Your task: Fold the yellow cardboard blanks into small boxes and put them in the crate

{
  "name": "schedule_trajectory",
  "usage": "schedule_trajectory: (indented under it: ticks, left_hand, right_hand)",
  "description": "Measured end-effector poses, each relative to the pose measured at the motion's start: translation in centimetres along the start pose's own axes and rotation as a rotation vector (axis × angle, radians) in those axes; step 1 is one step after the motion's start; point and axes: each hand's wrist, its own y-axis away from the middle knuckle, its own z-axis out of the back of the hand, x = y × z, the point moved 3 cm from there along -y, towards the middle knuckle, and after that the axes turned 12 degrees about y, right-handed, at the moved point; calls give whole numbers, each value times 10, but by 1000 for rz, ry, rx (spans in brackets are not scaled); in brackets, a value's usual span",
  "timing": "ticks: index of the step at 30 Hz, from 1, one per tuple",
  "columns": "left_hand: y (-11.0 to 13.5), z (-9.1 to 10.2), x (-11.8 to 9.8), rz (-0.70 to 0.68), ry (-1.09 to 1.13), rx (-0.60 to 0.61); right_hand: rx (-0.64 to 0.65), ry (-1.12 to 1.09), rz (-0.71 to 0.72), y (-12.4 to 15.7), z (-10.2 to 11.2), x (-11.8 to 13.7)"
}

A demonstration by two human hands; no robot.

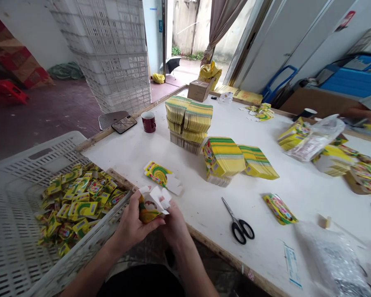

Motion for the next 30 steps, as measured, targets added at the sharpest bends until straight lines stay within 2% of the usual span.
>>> schedule_trajectory:
  ticks: [4,8,11,14,17,21,26,30]
  left_hand:
    - [-3,-3,0,90,57,1]
    - [-8,2,2,150,79,-10]
    - [-9,0,2,102,26,24]
    - [-7,-7,2,46,-18,77]
    - [-4,-13,2,24,-78,120]
    - [-2,-16,4,107,-94,134]
    - [-4,-15,7,199,66,157]
    - [-7,-18,15,92,142,148]
  right_hand:
    - [45,-24,-7,1,-11,-22]
    - [65,-2,153,7,3,-13]
    - [-46,111,247,9,17,-3]
    - [-149,151,206,6,21,-1]
    - [-109,161,127,0,15,-1]
    - [-30,434,190,-3,12,7]
    - [74,711,324,11,13,11]
    - [66,949,465,23,4,6]
